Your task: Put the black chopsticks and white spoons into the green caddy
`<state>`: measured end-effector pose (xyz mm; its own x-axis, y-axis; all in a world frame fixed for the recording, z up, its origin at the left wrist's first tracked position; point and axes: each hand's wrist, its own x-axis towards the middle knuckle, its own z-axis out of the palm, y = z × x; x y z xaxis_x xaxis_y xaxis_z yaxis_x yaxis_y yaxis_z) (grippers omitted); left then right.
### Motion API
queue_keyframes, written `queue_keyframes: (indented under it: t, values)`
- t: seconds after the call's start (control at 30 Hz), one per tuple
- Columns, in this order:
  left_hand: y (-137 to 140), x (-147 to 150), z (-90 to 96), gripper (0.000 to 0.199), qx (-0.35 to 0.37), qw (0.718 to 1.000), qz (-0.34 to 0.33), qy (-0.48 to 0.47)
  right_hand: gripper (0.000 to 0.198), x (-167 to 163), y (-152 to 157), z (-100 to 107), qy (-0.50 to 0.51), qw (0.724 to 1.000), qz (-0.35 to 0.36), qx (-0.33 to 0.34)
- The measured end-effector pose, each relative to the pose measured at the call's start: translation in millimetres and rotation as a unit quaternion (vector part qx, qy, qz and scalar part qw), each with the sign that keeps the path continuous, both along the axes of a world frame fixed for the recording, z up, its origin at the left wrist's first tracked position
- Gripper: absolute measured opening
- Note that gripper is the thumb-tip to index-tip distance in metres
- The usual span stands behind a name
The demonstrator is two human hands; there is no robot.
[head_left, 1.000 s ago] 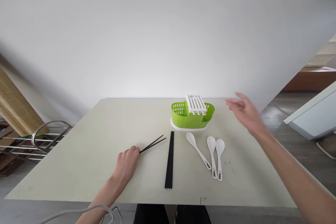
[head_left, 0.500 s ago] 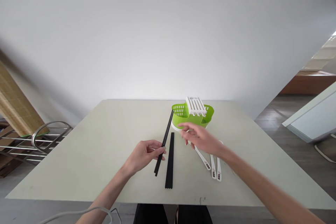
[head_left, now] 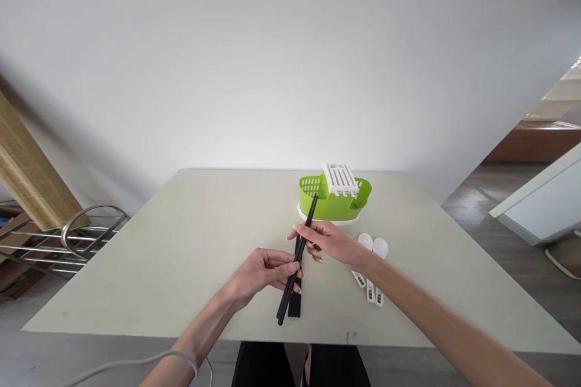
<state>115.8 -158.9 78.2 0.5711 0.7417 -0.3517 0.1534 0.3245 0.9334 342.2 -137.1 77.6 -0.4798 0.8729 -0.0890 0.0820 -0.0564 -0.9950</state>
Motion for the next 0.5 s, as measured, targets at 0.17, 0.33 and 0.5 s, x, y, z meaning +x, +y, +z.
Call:
queue_keyframes:
  t: [0.17, 0.33, 0.5]
  values:
    - [0, -3, -2.5, 0.043, -0.004, 1.000, -0.015, 0.014, 0.061, -1, -5, 4, -0.006, 1.000, -0.012, 0.003]
    - [-2, -4, -4.7, 0.044, -0.006, 0.999, -0.028, 0.021, 0.062, 0, -8, -4, -0.011, 1.000, -0.013, 0.005]
    - [-3, -4, -8.5, 0.045, -0.002, 0.999, -0.037, 0.032, 0.059, 2, -9, -7, -0.011, 1.000, -0.003, 0.016]
